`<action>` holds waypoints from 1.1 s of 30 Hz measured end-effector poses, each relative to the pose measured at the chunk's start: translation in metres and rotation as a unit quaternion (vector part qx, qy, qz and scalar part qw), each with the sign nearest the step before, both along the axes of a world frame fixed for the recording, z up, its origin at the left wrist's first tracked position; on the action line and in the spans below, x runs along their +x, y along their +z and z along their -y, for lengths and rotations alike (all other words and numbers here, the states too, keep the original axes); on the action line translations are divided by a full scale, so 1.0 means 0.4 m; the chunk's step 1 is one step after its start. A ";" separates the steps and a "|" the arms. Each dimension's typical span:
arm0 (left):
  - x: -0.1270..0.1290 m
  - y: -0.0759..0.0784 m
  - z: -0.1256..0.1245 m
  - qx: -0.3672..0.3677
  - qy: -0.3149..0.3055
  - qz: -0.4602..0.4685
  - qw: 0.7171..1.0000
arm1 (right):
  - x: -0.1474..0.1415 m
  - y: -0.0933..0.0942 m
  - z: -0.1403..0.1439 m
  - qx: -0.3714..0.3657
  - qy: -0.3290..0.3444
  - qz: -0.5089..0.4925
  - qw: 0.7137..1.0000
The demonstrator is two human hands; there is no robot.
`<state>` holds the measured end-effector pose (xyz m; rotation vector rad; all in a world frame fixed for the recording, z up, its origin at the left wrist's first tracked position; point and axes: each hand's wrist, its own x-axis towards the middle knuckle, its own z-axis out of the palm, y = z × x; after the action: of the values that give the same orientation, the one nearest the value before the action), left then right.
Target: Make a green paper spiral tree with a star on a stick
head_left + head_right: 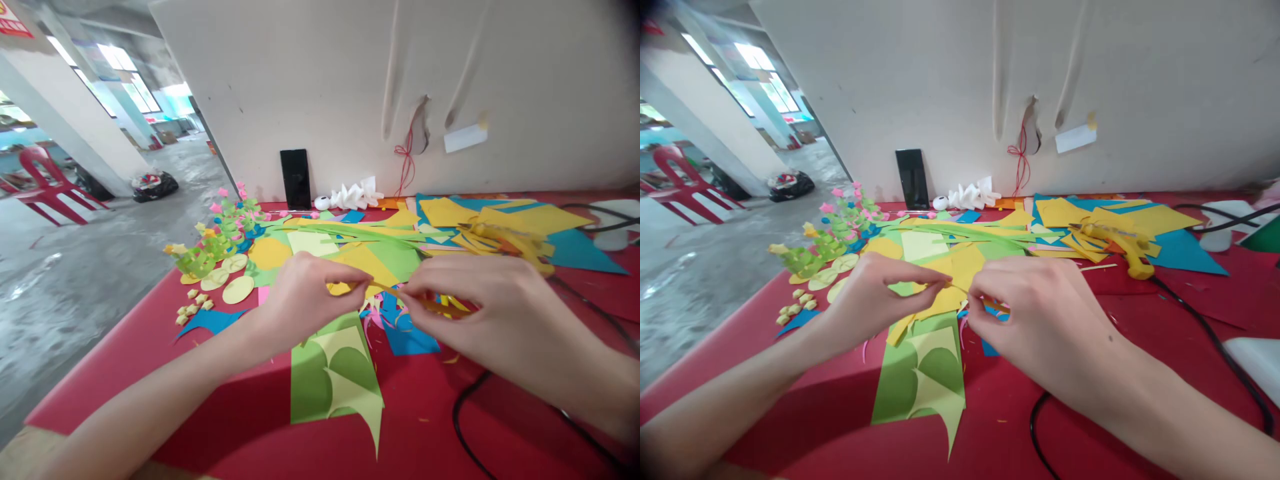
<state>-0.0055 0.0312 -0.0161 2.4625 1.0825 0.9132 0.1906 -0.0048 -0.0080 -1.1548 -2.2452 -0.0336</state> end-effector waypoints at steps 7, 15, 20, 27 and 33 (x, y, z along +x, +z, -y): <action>-0.010 0.005 -0.034 -0.045 0.032 -0.024 0.998 | 0.012 -0.004 -0.016 0.005 -0.009 0.031 0.999; -0.040 0.003 -0.087 -0.080 0.052 -0.012 0.995 | 0.025 0.020 -0.011 0.024 -0.031 0.012 0.999; -0.012 0.020 -0.029 -0.110 -0.073 0.012 0.991 | 0.030 0.021 -0.023 0.033 -0.008 0.003 0.999; 0.015 0.016 0.025 -0.043 -0.049 -0.075 0.995 | 0.004 -0.014 -0.033 0.021 0.012 -0.050 0.998; 0.018 0.012 0.032 -0.053 -0.065 -0.058 0.995 | -0.021 -0.021 -0.018 0.017 0.018 -0.065 0.998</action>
<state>0.0018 0.0183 -0.0114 2.4904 0.9651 0.6657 0.1823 0.0023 -0.0165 -1.0681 -2.1420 0.0164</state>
